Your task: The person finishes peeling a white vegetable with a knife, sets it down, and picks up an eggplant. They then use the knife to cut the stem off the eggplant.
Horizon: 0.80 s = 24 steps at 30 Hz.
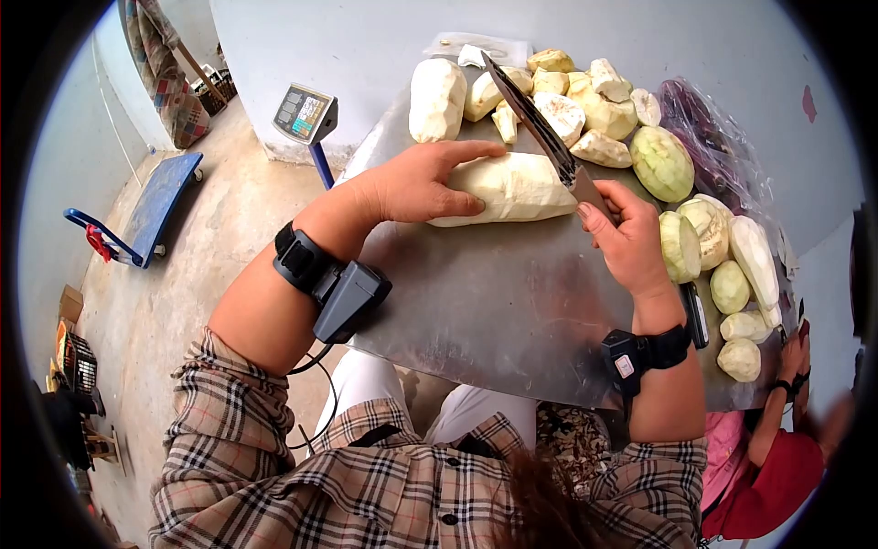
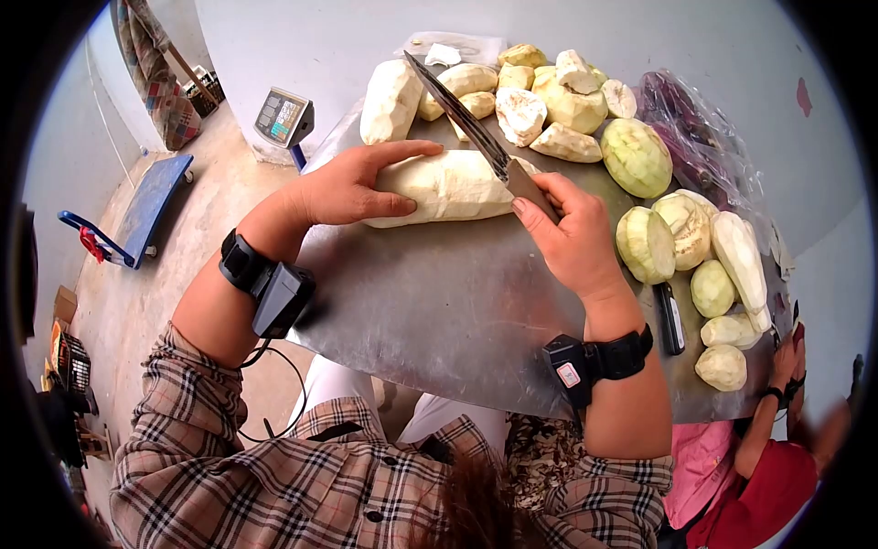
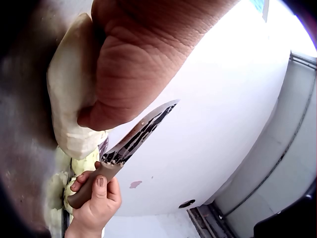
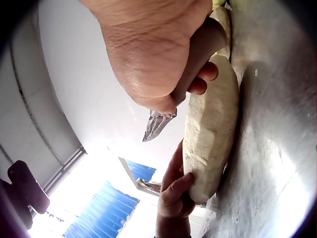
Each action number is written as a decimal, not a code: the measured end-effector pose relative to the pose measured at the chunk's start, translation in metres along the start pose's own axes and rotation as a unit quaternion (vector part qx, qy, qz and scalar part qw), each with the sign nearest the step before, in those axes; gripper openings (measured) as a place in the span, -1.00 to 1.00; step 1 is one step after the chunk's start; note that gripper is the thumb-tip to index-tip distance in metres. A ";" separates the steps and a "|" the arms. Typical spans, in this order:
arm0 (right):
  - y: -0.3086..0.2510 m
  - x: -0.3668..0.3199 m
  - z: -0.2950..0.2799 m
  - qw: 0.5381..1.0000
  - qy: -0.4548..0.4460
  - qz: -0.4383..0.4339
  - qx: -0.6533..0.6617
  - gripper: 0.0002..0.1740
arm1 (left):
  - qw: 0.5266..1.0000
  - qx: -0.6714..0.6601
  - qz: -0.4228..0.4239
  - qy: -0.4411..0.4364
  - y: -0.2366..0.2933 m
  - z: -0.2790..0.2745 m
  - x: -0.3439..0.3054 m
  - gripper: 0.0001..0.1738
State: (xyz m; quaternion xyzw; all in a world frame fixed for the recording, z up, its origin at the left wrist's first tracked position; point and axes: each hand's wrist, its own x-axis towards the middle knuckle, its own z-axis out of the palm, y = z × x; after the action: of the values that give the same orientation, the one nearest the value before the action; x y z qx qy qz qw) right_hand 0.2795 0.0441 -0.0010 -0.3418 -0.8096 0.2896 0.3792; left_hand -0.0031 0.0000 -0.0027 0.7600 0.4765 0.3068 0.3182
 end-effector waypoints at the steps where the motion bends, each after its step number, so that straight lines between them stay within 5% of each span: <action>1: 0.000 0.000 0.000 1.000 0.000 0.001 -0.001 -0.77 | 1.000 0.007 0.000 0.001 0.000 0.001 0.001 -0.24; 14: 0.002 -0.001 0.000 1.000 0.008 -0.006 0.005 -0.75 | 1.000 0.005 -0.004 0.006 0.006 0.000 -0.001 -0.24; 24: 0.006 0.001 -0.002 0.990 0.073 0.015 0.122 -0.74 | 0.989 0.131 0.002 0.070 0.001 0.011 0.002 -0.01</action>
State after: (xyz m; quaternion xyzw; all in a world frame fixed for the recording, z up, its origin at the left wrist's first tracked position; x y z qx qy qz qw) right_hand 0.2826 0.0491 -0.0044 -0.3249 -0.7333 0.3664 0.4716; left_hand 0.0067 -0.0004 -0.0080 0.7727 0.5322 0.2946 0.1814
